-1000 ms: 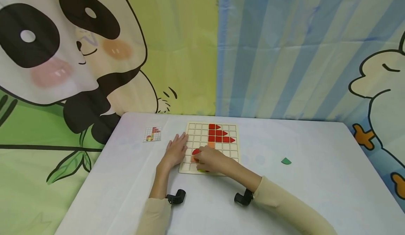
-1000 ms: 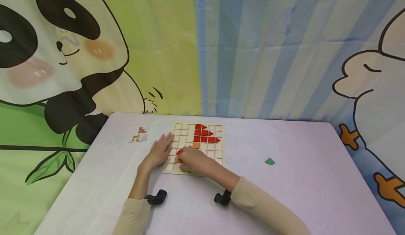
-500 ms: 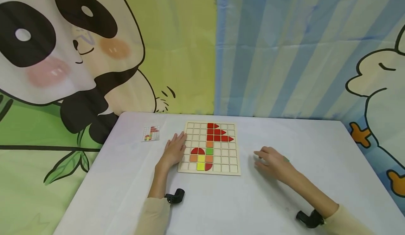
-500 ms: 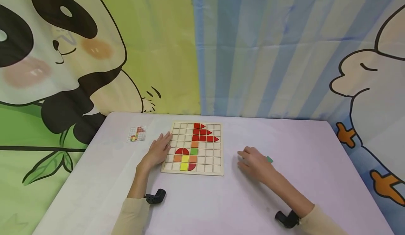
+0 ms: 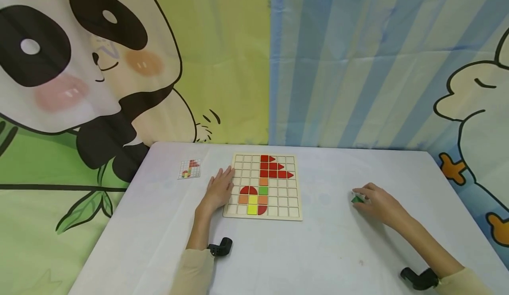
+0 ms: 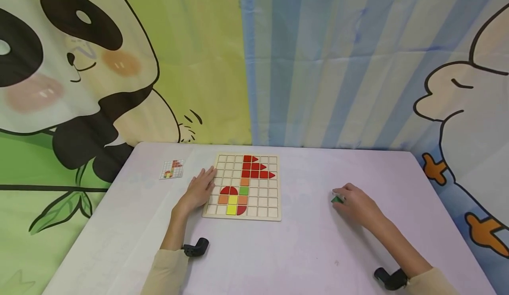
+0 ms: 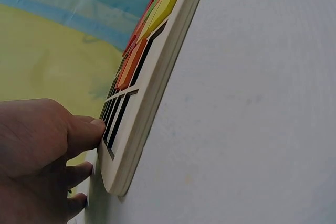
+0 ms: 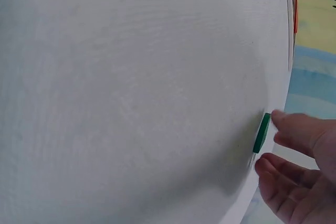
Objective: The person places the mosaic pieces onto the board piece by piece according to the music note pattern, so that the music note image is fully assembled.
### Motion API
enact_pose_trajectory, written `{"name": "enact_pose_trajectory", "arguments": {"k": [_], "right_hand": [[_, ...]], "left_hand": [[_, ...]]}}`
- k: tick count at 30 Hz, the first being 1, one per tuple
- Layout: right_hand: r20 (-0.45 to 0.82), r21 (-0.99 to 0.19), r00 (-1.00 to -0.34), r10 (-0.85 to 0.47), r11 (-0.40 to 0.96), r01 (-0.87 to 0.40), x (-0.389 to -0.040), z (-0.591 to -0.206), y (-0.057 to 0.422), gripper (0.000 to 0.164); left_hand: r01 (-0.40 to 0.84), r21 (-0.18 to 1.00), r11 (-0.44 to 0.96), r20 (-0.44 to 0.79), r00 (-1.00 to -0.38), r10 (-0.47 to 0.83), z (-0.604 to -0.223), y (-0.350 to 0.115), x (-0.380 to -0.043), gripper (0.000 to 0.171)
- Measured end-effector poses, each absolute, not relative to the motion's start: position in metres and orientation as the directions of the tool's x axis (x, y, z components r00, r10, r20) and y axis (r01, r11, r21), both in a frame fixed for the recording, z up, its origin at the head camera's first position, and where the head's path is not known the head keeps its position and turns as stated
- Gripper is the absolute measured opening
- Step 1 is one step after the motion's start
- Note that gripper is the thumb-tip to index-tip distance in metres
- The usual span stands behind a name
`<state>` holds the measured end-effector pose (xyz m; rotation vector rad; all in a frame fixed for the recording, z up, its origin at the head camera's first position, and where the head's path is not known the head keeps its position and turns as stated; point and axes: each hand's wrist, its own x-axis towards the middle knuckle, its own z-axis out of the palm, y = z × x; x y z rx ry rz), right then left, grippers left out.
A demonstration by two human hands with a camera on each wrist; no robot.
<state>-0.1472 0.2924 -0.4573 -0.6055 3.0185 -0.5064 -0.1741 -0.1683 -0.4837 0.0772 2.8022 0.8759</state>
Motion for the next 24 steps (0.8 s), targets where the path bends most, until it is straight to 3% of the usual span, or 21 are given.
{"name": "enact_pose_trajectory", "arguments": {"k": [8,17,24], "right_hand": [[0.097,-0.279,-0.867,-0.488,0.823,-0.495,-0.153,-0.463,0.296,0.020],[0.035,-0.409,-0.905,-0.423,0.821,-0.399,-0.159,-0.461,0.293,0.013],[0.088,-0.496,-0.896,-0.435,0.761,-0.418,-0.164,-0.457,0.270,0.014]], "left_hand": [[-0.016,0.579,0.815,-0.177,-0.978,0.107,-0.484,-0.169,-0.174,0.052],[-0.019,0.577,0.816,-0.176,-0.979,0.102,-0.484,-0.169,-0.175,0.051],[-0.024,0.584,0.811,-0.181,-0.978,0.101,-0.484,-0.169,-0.174,0.052]]}}
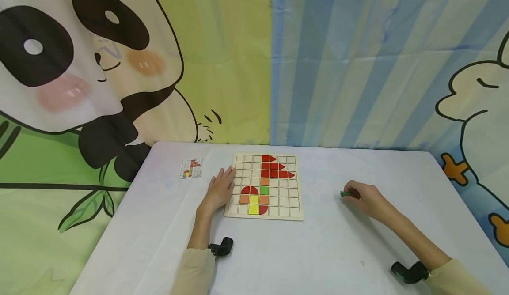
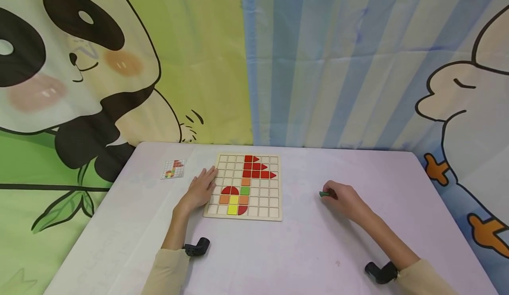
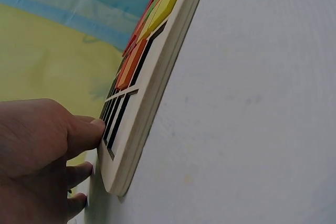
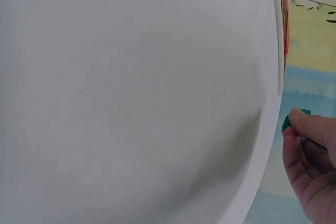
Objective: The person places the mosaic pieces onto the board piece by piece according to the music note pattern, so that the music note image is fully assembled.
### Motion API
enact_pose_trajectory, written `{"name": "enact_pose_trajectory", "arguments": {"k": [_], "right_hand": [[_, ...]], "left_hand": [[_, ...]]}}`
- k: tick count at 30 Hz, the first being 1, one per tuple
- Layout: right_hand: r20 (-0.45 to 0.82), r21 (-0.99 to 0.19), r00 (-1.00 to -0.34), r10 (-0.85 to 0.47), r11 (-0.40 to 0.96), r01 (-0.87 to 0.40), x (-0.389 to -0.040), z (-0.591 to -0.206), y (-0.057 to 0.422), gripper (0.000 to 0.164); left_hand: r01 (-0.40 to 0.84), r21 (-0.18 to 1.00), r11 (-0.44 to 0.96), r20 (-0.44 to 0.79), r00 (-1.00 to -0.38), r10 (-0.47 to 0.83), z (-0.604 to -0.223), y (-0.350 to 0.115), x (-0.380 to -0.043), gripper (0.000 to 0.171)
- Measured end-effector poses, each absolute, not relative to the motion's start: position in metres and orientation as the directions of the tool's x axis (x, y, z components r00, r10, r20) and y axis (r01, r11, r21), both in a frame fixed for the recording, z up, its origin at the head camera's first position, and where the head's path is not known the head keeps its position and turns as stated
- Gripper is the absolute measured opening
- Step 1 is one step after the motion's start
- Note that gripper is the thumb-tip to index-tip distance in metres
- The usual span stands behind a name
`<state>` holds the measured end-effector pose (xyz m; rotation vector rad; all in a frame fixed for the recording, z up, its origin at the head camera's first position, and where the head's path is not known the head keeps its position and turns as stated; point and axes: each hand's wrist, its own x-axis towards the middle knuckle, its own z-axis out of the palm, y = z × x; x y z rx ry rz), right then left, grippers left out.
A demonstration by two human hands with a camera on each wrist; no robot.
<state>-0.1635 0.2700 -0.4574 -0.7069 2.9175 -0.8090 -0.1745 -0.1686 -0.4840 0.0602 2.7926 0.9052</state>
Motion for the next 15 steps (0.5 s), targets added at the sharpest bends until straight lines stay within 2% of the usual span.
{"name": "enact_pose_trajectory", "arguments": {"k": [6,10,15], "right_hand": [[0.138,-0.581,-0.864,-0.485,0.667,-0.467,-0.165,-0.453,0.243,0.020],[0.122,-0.631,-0.859,-0.497,0.629,-0.454,-0.162,-0.449,0.224,0.025],[0.119,-0.679,-0.850,-0.514,0.582,-0.447,-0.162,-0.446,0.200,0.023]], "left_hand": [[-0.029,0.587,0.809,-0.186,-0.977,0.101,-0.483,-0.169,-0.175,0.052],[-0.025,0.582,0.813,-0.191,-0.976,0.106,-0.484,-0.169,-0.174,0.052],[-0.026,0.586,0.810,-0.185,-0.977,0.102,-0.483,-0.169,-0.174,0.052]]}}
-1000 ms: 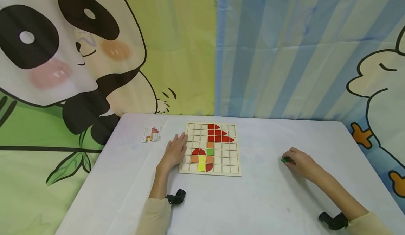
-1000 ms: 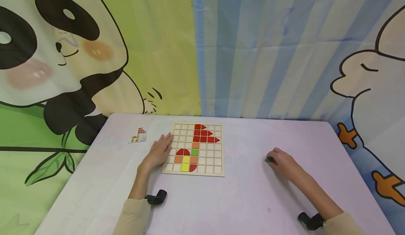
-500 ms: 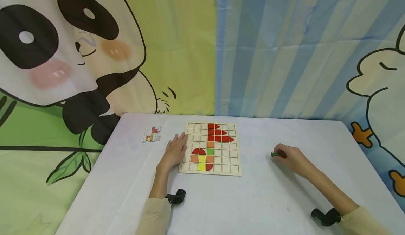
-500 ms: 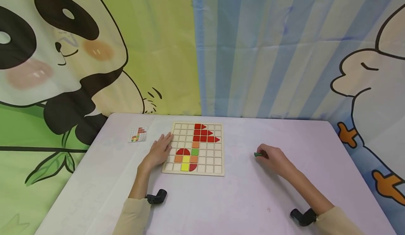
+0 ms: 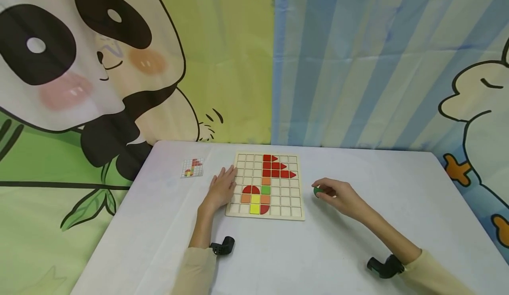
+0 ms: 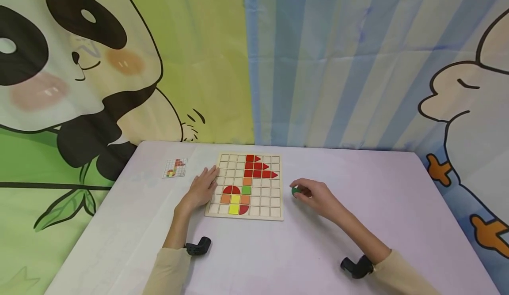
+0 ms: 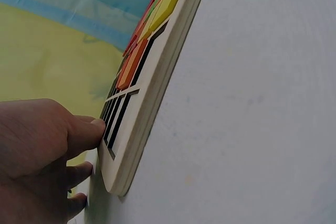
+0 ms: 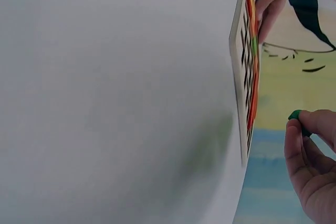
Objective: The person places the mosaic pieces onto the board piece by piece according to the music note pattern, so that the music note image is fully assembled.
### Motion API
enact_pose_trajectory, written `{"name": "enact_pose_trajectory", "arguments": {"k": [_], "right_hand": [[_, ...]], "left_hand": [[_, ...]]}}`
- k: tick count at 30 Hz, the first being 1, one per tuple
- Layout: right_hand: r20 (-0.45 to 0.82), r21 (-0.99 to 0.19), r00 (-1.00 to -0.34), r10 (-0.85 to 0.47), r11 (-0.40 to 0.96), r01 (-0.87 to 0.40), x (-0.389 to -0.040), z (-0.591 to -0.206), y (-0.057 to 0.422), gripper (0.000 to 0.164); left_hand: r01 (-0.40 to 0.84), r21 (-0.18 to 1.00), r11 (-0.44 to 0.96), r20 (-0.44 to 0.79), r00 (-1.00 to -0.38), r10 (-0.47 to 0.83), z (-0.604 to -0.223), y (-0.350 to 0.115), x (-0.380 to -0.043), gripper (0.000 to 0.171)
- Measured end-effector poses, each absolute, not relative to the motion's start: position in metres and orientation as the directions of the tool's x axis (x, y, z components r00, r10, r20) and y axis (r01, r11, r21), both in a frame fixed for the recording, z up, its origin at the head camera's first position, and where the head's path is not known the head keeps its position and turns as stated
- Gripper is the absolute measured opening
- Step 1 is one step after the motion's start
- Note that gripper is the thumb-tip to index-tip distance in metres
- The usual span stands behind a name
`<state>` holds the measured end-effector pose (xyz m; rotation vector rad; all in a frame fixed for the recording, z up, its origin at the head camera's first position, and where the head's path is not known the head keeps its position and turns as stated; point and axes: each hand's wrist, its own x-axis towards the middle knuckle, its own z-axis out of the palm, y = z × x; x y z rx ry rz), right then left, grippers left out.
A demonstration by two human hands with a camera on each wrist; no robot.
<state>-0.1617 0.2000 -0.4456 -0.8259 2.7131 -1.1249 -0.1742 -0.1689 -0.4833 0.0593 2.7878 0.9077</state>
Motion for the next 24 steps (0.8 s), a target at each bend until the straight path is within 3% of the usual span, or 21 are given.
{"name": "enact_pose_trajectory", "arguments": {"k": [7,18,24], "right_hand": [[0.110,-0.706,-0.796,-0.595,0.517,-0.484,-0.161,-0.443,0.167,0.024],[0.171,-0.660,-0.658,-0.733,0.411,-0.629,-0.162,-0.437,0.118,0.023],[0.156,-0.650,-0.624,-0.766,0.396,-0.648,-0.162,-0.433,0.085,0.021]], "left_hand": [[-0.023,0.590,0.807,-0.182,-0.978,0.105,-0.483,-0.169,-0.173,0.052],[-0.025,0.573,0.819,-0.194,-0.975,0.106,-0.484,-0.169,-0.176,0.052],[-0.022,0.571,0.821,-0.199,-0.973,0.113,-0.485,-0.171,-0.177,0.052]]}}
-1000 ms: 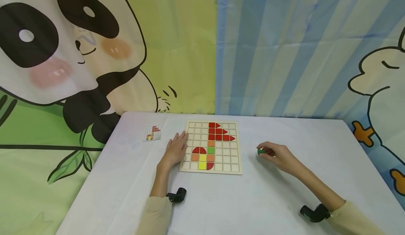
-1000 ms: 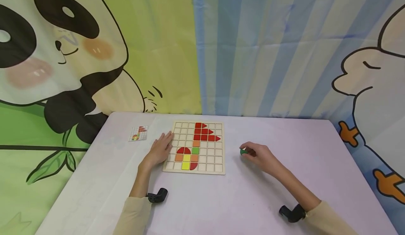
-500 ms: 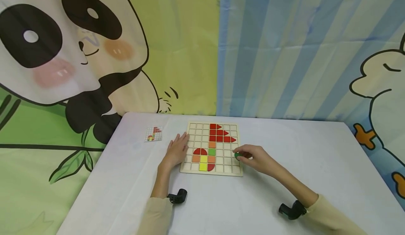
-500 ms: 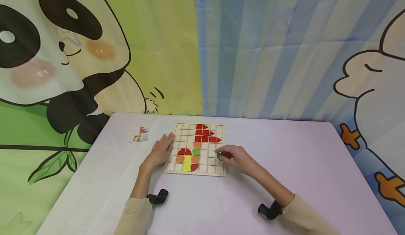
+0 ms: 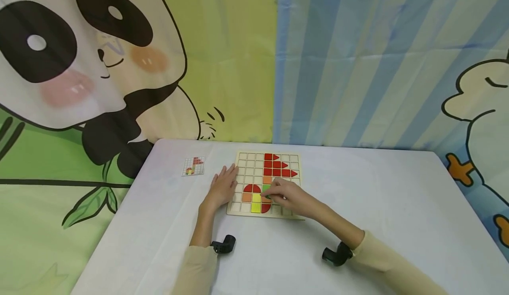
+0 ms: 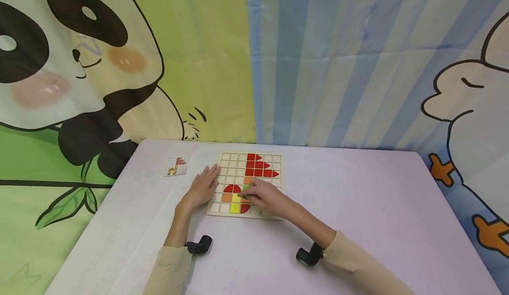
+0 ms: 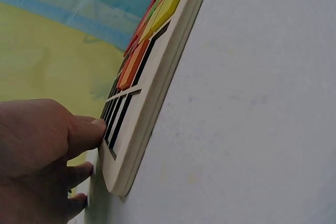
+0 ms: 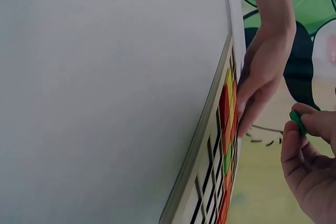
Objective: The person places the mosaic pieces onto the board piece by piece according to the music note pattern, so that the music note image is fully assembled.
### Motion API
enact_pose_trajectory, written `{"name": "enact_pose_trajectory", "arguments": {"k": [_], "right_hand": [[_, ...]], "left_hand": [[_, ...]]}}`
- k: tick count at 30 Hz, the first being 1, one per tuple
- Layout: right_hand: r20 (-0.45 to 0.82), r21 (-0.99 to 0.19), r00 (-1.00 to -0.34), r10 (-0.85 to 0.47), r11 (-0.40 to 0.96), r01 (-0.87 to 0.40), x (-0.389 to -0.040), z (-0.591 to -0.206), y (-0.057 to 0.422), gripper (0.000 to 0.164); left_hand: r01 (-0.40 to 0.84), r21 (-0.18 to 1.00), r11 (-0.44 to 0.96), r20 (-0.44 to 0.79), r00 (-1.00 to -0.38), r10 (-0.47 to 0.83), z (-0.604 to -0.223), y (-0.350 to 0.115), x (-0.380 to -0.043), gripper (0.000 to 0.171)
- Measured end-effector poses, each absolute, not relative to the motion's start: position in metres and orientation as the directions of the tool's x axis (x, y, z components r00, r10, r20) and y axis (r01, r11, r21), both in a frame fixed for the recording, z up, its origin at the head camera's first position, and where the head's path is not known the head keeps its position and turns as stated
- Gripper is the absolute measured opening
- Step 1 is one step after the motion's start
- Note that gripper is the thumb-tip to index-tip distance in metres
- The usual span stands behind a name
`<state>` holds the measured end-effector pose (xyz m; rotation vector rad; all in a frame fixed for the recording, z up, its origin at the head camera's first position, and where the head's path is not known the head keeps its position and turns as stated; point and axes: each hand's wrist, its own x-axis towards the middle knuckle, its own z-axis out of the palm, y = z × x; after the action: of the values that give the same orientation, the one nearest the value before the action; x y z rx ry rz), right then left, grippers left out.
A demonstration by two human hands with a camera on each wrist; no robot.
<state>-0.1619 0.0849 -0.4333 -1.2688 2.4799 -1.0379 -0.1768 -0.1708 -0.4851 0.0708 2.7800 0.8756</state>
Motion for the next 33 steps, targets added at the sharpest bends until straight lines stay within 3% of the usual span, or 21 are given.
{"name": "enact_pose_trajectory", "arguments": {"k": [8,18,33], "right_hand": [[0.100,-0.676,-0.619,-0.779,0.403,-0.616,-0.160,-0.440,0.051,0.029],[0.087,-0.698,-0.641,-0.763,0.413,-0.585,-0.158,-0.446,0.030,0.019],[-0.019,-0.461,-0.621,-0.783,0.559,-0.690,-0.161,-0.454,0.002,0.019]], "left_hand": [[-0.015,0.579,0.815,-0.179,-0.978,0.109,-0.486,-0.171,-0.175,0.051],[-0.017,0.584,0.811,-0.174,-0.979,0.105,-0.481,-0.170,-0.173,0.052],[-0.007,0.558,0.830,-0.185,-0.976,0.116,-0.479,-0.170,-0.175,0.052]]}}
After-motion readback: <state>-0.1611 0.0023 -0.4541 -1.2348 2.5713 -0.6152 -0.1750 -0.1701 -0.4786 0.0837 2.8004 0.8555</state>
